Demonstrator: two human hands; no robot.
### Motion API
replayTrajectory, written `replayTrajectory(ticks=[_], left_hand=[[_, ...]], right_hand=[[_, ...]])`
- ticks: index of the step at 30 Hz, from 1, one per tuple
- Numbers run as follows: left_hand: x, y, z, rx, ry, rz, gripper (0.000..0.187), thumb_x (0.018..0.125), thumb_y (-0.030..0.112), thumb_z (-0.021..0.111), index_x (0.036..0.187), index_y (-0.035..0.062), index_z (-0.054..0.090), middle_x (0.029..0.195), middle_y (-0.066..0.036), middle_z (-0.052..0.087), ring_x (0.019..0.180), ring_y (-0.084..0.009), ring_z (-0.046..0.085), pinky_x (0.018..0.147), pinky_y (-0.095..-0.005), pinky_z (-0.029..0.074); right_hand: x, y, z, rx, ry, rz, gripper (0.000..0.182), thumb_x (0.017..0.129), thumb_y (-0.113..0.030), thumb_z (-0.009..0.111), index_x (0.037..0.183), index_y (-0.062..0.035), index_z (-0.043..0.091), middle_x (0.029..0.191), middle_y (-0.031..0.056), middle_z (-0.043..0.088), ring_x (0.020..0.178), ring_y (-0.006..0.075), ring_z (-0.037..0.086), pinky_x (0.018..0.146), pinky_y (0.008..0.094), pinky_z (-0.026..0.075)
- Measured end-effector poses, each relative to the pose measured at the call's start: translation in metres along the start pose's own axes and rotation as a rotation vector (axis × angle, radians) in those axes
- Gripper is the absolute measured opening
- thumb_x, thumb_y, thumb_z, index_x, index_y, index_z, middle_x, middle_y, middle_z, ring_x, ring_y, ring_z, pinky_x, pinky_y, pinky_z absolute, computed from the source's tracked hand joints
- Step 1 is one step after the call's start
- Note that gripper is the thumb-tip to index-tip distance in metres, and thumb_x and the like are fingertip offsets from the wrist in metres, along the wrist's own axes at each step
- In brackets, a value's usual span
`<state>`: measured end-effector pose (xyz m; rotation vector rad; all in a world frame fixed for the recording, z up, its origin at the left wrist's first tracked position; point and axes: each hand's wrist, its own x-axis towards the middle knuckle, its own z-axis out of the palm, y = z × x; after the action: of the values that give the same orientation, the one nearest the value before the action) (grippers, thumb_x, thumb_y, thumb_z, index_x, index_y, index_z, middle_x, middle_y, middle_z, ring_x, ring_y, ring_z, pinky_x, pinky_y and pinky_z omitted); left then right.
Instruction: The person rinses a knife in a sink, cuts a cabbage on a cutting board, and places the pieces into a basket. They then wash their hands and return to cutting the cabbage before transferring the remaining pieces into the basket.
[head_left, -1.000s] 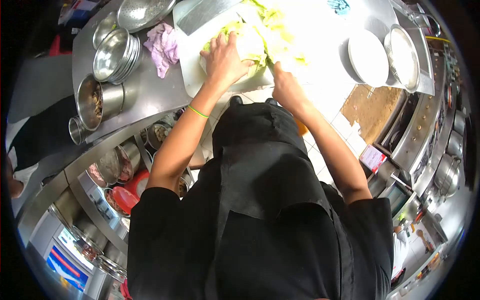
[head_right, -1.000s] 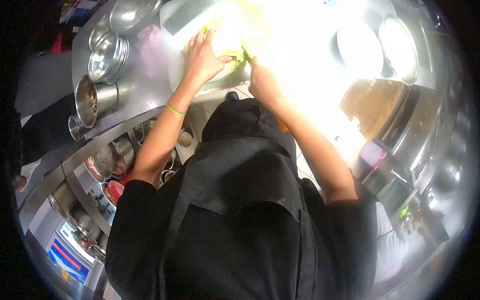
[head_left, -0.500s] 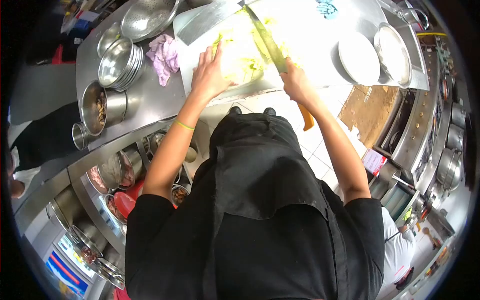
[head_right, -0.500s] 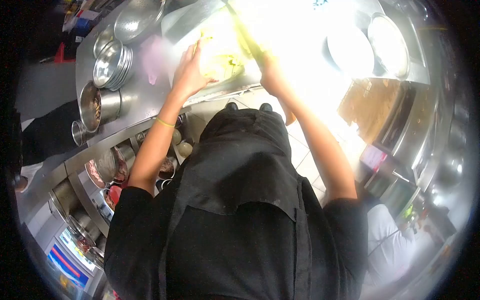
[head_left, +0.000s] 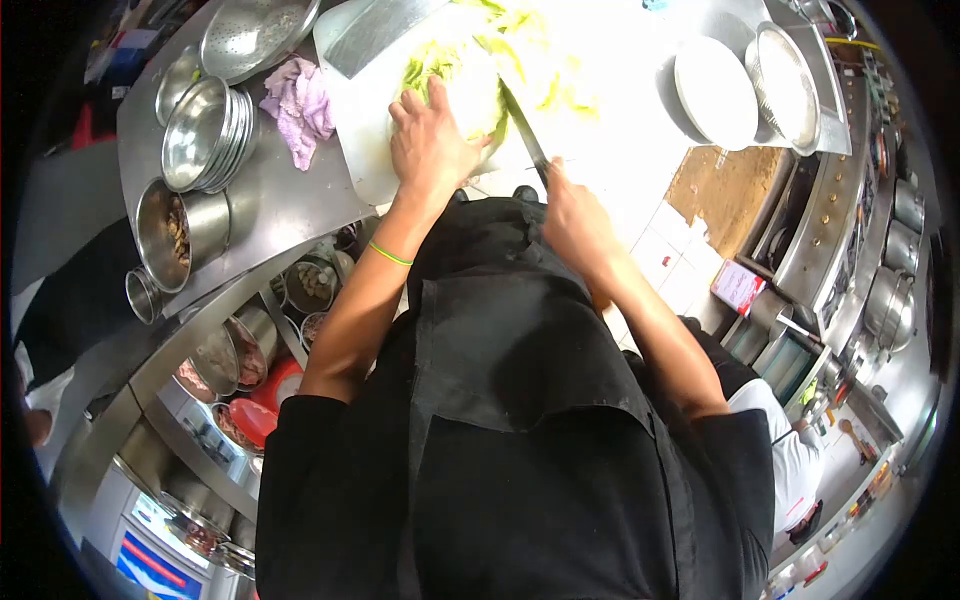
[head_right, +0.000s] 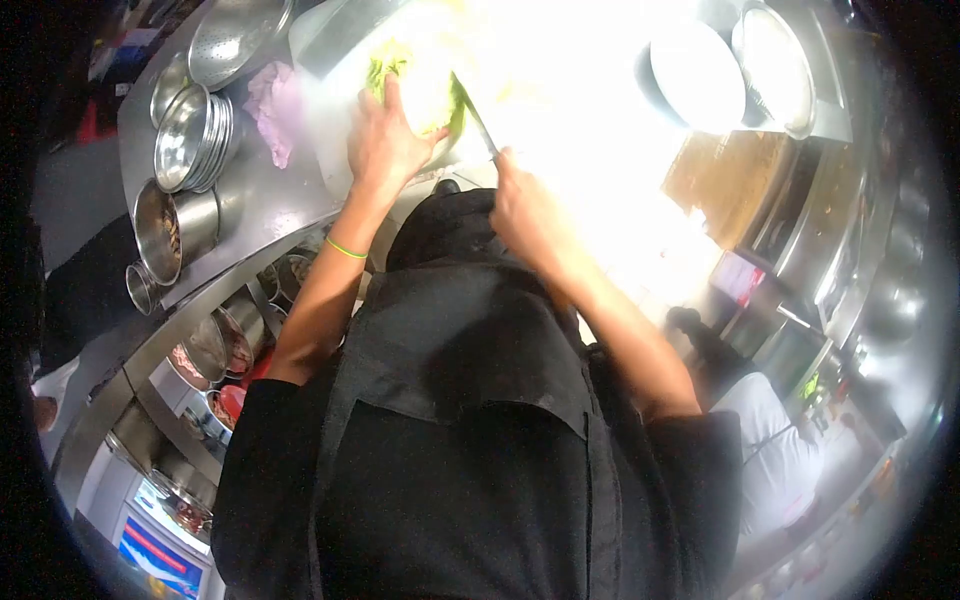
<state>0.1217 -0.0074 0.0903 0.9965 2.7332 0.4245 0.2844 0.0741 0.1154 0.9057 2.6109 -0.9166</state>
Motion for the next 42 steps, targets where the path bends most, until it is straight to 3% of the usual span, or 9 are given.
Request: replayTrajectory(ticks=[5, 8, 10, 14, 22, 24, 32, 40, 42], left_hand=[[0.000, -0.002, -0.002, 0.018, 0.029, 0.033, 0.087, 0.061, 0.035, 0.080, 0.129, 0.0015, 0.037, 0.115, -0.027, 0.045, 0.106, -0.0399, 0.045, 0.082, -0.0435, 0.048], [0.006, -0.016, 0.008, -0.096, -0.027, 0.001, 0.085, 0.061, 0.031, 0.080, 0.130, 0.0055, 0.037, 0.122, -0.029, 0.041, 0.111, -0.0414, 0.042, 0.085, -0.0482, 0.045], [0.010, -0.034, 0.009, -0.107, 0.042, 0.206, 0.085, 0.062, 0.029, 0.080, 0.132, 0.0077, 0.036, 0.129, -0.029, 0.038, 0.116, -0.0411, 0.040, 0.088, -0.0501, 0.043], [0.030, -0.060, -0.009, -0.034, -0.148, 0.420, 0.087, 0.060, 0.026, 0.080, 0.133, 0.0104, 0.035, 0.136, -0.020, 0.036, 0.126, -0.0349, 0.035, 0.096, -0.0502, 0.038], [0.023, -0.068, -0.027, -0.232, -0.177, 0.460, 0.082, 0.058, 0.013, 0.080, 0.128, 0.0050, 0.038, 0.133, -0.018, 0.036, 0.124, -0.0352, 0.037, 0.100, -0.0434, 0.036], [0.025, -0.075, -0.017, -0.246, -0.062, 0.526, 0.079, 0.057, 0.012, 0.080, 0.125, 0.0040, 0.041, 0.129, -0.017, 0.040, 0.120, -0.0347, 0.040, 0.099, -0.0418, 0.038], [0.012, -0.068, -0.018, -0.309, -0.017, 0.440, 0.077, 0.054, 0.013, 0.081, 0.122, 0.0037, 0.045, 0.119, -0.016, 0.046, 0.112, -0.0341, 0.047, 0.094, -0.0399, 0.041], [-0.022, -0.035, -0.007, -0.255, 0.194, 0.022, 0.072, 0.060, 0.015, 0.079, 0.122, 0.0049, 0.044, 0.120, -0.016, 0.043, 0.110, -0.0341, 0.048, 0.089, -0.0401, 0.044], [-0.018, -0.034, -0.003, -0.251, 0.197, 0.025, 0.073, 0.062, 0.017, 0.079, 0.124, 0.0052, 0.042, 0.122, -0.017, 0.041, 0.110, -0.0351, 0.048, 0.088, -0.0410, 0.045]], right_hand=[[0.058, 0.020, 0.048, 0.070, 0.230, -0.126, 0.042, 0.078, 0.001, 0.043, 0.119, 0.0105, 0.037, 0.068, 0.0299, 0.057, 0.064, 0.0462, 0.057, 0.060, 0.0501, 0.046], [0.067, 0.032, 0.024, 0.141, 0.068, -0.067, 0.042, 0.081, -0.003, 0.045, 0.121, 0.0084, 0.038, 0.068, 0.0279, 0.058, 0.062, 0.0455, 0.057, 0.059, 0.0493, 0.047], [0.064, 0.030, 0.003, 0.345, -0.044, 0.062, 0.042, 0.084, -0.008, 0.048, 0.122, 0.0067, 0.038, 0.070, 0.0286, 0.058, 0.063, 0.0464, 0.057, 0.059, 0.0500, 0.047], [0.045, 0.030, -0.015, 0.119, 0.237, -0.188, 0.042, 0.086, -0.012, 0.051, 0.124, 0.0036, 0.039, 0.071, 0.0294, 0.058, 0.066, 0.0467, 0.058, 0.059, 0.0501, 0.045], [0.006, 0.003, -0.067, -0.190, -0.043, -0.161, 0.039, 0.085, -0.005, 0.049, 0.122, 0.0017, 0.039, 0.069, 0.0294, 0.057, 0.068, 0.0451, 0.058, 0.062, 0.0522, 0.043], [0.027, 0.015, -0.056, -0.232, -0.045, -0.297, 0.040, 0.083, -0.004, 0.050, 0.121, 0.0030, 0.040, 0.070, 0.0290, 0.058, 0.069, 0.0432, 0.059, 0.062, 0.0514, 0.044], [0.080, 0.020, 0.011, -0.131, 0.029, -0.311, 0.043, 0.079, -0.002, 0.049, 0.120, 0.0067, 0.041, 0.074, 0.0296, 0.059, 0.073, 0.0446, 0.059, 0.065, 0.0508, 0.047], [0.070, 0.026, 0.021, 0.100, -0.012, -0.085, 0.045, 0.081, -0.005, 0.051, 0.121, 0.0109, 0.038, 0.072, 0.0324, 0.057, 0.074, 0.0457, 0.059, 0.067, 0.0491, 0.047], [0.062, 0.017, 0.005, 0.026, 0.069, -0.137, 0.045, 0.082, -0.005, 0.051, 0.121, 0.0111, 0.037, 0.072, 0.0324, 0.057, 0.074, 0.0461, 0.059, 0.067, 0.0491, 0.047]])
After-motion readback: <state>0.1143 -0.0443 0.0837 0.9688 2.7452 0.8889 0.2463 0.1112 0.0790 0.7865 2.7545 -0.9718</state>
